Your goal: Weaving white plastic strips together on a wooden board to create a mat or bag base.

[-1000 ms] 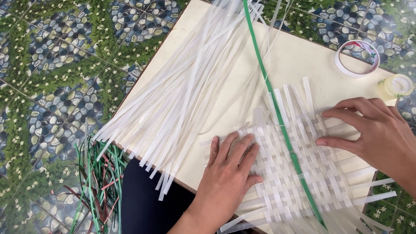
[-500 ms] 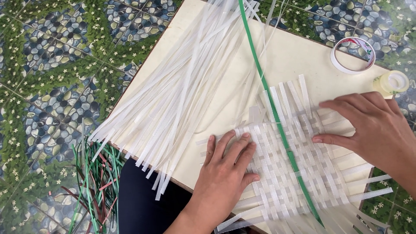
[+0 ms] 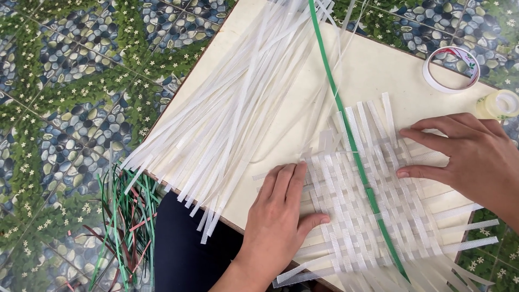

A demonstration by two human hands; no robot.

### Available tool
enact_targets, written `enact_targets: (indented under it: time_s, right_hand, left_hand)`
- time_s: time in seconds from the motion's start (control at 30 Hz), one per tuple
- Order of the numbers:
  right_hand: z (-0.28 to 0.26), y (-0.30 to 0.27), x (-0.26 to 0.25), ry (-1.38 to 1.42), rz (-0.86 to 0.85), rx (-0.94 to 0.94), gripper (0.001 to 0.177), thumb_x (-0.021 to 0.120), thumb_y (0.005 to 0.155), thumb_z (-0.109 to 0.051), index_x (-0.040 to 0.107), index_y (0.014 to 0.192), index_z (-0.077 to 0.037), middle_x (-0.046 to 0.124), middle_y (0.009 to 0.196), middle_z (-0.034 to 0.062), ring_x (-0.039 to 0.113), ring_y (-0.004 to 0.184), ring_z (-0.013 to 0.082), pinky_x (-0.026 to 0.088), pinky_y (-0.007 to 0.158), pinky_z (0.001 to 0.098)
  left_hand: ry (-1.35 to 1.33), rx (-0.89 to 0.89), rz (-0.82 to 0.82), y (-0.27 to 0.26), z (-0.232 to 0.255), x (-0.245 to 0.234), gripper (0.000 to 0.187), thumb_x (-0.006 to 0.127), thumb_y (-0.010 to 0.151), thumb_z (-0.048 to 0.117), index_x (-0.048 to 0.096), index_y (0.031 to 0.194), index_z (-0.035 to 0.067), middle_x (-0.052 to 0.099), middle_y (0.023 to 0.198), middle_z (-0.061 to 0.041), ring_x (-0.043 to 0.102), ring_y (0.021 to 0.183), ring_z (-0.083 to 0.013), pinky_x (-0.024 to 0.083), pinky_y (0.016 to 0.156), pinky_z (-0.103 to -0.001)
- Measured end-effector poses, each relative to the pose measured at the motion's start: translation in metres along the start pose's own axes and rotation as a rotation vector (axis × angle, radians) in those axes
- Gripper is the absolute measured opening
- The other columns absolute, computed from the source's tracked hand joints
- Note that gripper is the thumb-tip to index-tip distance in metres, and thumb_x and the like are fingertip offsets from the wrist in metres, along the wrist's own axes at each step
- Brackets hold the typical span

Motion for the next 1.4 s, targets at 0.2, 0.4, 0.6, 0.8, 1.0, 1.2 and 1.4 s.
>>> enact_targets:
  time_s: [0.2,0.4,0.6,0.8,1.0,1.2,1.4]
  right_hand:
    - [-0.001,0.001,-0.001,-0.044,-0.017,0.000,0.067,0.054,0.066,-0.075,0.065,0.123,-0.042,0.064,0.126,-0.0194,0.062,0.118,0.0107,0.049,0.095,0.0332]
    - [-0.005,0.000,-0.007,-0.054,0.010,-0.005,0.068,0.054,0.066,-0.075,0.064,0.125,-0.041,0.065,0.126,-0.0170,0.063,0.117,0.0118,0.051,0.096,0.0327]
    - [-0.006,-0.006,-0.011,0.048,-0.007,0.041,0.066,0.059,0.070,-0.066,0.063,0.127,-0.035,0.065,0.130,-0.0155,0.060,0.121,0.0158,0.049,0.097,0.0389]
    - [-0.007,-0.007,-0.011,0.010,0.002,0.031,0.066,0.057,0.071,-0.067,0.062,0.128,-0.035,0.064,0.130,-0.0170,0.060,0.118,0.0154,0.048,0.097,0.0378]
    - [-0.004,-0.010,-0.006,-0.016,-0.029,0.070,0.066,0.053,0.071,-0.071,0.062,0.127,-0.037,0.062,0.134,-0.0154,0.058,0.121,0.0150,0.048,0.096,0.0385]
    - [-0.007,-0.023,-0.020,-0.093,0.095,0.098,0.061,0.058,0.070,-0.076,0.070,0.106,-0.028,0.070,0.112,-0.0103,0.066,0.110,0.0159,0.052,0.091,0.0366]
    - [-0.015,-0.028,-0.019,-0.022,0.121,0.043,0.037,0.065,0.079,-0.061,0.073,0.101,-0.033,0.069,0.103,-0.0107,0.065,0.105,0.0151,0.046,0.088,0.0334]
  left_hand:
    - [-0.011,0.008,0.000,0.000,0.002,-0.003,0.076,0.066,0.085,0.049,0.045,0.135,-0.003,0.052,0.126,-0.014,0.048,0.121,-0.0305,0.047,0.098,-0.039]
    - [-0.019,0.040,0.041,-0.003,0.003,-0.005,0.057,0.066,0.086,0.046,0.059,0.119,0.000,0.050,0.127,-0.014,0.048,0.123,-0.0299,0.056,0.085,-0.039]
    - [0.091,0.131,0.115,-0.007,0.011,-0.009,0.057,0.064,0.089,0.047,0.061,0.120,-0.001,0.051,0.133,-0.018,0.049,0.126,-0.0330,0.039,0.108,-0.052]
    - [0.119,0.130,0.091,-0.006,0.011,-0.006,0.060,0.062,0.089,0.048,0.062,0.122,-0.003,0.050,0.135,-0.019,0.047,0.128,-0.0322,0.036,0.111,-0.051]
    - [0.061,0.133,0.108,-0.006,0.010,-0.009,0.056,0.067,0.086,0.046,0.064,0.116,-0.002,0.052,0.132,-0.019,0.049,0.126,-0.0327,0.039,0.108,-0.054]
    - [0.043,0.124,0.122,-0.007,0.011,-0.012,0.056,0.066,0.087,0.045,0.061,0.118,-0.001,0.052,0.131,-0.019,0.050,0.126,-0.0330,0.041,0.107,-0.055]
    - [-0.049,0.126,0.138,-0.007,0.012,-0.014,0.040,0.072,0.084,0.037,0.065,0.104,0.003,0.053,0.126,-0.017,0.049,0.125,-0.0347,0.041,0.105,-0.060]
Point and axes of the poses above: each hand's wrist, its own y-axis towards the middle knuckle, its own x-axis out of the palm, z = x × y, the point moved 10 cm from there along y, towards the middle knuckle
